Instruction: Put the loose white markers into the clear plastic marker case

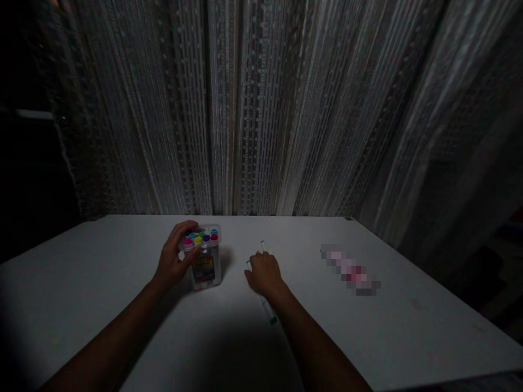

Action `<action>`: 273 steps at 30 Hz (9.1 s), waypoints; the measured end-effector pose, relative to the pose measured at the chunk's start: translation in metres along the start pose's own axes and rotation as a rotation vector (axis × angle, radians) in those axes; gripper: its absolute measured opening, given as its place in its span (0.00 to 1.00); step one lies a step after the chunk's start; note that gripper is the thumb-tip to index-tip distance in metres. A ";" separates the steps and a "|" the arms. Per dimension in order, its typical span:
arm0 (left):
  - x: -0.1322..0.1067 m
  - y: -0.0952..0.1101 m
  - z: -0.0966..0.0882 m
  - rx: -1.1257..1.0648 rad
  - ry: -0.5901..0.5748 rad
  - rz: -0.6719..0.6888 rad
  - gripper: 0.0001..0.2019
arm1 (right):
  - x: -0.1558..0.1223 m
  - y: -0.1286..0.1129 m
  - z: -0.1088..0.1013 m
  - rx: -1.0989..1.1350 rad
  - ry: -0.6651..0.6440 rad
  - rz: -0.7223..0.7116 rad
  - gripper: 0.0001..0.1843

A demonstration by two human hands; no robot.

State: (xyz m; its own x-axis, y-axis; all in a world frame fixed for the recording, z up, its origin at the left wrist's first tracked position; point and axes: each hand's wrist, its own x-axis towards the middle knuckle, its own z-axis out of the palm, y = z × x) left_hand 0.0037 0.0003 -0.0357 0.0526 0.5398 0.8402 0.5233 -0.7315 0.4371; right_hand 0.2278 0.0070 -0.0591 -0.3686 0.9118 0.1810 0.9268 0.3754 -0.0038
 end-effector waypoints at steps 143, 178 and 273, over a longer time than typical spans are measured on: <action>-0.001 0.001 0.003 -0.196 0.047 -0.117 0.16 | 0.078 -0.067 -0.136 1.136 0.579 -0.412 0.15; -0.002 0.000 0.001 -0.154 0.052 -0.106 0.20 | 0.080 -0.048 -0.149 0.989 0.633 -0.410 0.10; -0.001 -0.002 0.005 -0.223 0.039 -0.105 0.18 | 0.061 -0.071 -0.110 0.413 0.453 -0.354 0.09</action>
State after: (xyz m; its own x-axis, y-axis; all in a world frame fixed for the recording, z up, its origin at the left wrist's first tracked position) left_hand 0.0066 0.0034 -0.0392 -0.0277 0.6042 0.7963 0.3234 -0.7484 0.5791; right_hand 0.1474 0.0177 0.0604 -0.4937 0.5976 0.6318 0.6205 0.7511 -0.2255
